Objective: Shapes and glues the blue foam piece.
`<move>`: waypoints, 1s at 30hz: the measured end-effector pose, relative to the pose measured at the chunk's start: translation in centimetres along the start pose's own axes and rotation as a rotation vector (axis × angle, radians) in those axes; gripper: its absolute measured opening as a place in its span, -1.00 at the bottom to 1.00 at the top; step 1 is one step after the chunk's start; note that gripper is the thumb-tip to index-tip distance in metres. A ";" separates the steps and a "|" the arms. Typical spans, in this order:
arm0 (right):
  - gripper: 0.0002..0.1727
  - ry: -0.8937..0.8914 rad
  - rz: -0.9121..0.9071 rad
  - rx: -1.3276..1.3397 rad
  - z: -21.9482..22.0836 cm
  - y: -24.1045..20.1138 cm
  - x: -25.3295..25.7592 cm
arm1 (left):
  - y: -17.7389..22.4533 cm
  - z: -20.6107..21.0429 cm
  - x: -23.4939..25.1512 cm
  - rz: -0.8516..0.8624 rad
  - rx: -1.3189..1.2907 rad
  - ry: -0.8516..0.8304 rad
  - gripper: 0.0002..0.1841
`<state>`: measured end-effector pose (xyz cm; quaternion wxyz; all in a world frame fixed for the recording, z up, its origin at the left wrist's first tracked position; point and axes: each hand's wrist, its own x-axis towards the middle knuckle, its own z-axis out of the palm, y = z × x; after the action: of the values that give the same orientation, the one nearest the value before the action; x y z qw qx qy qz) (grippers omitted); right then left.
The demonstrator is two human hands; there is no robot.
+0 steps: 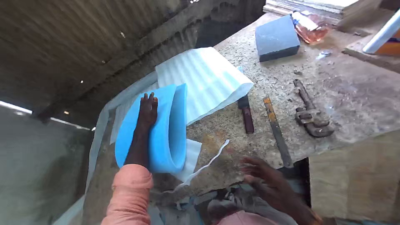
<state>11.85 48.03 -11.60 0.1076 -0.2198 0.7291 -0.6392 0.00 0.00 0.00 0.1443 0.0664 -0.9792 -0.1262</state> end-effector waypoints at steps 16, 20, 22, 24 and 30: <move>-0.16 0.105 0.136 -0.062 25.5 -5.5 19.3 | -3.6 -5.9 -5.6 -0.007 0.177 -0.106 -0.33; -0.17 0.114 0.147 -0.067 25.8 -2.9 20.7 | -7.2 -0.3 -8.7 -0.068 0.297 -0.215 -0.28; -0.18 0.115 0.223 -0.064 26.2 -1.5 20.7 | -8.0 2.2 -9.5 -0.098 0.317 -0.249 -0.27; -0.18 0.109 0.330 -0.029 26.4 0.2 20.5 | -8.4 4.1 -9.9 -0.117 0.295 -0.260 -0.28; -0.23 0.140 0.332 -0.058 26.8 0.7 20.1 | -9.2 6.0 -10.5 -0.179 0.261 -0.168 -0.24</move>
<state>5.73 15.19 -14.09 0.1545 -0.0544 0.7791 -0.6051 9.01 -5.72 -10.77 0.0404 0.1607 -0.9860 -0.0157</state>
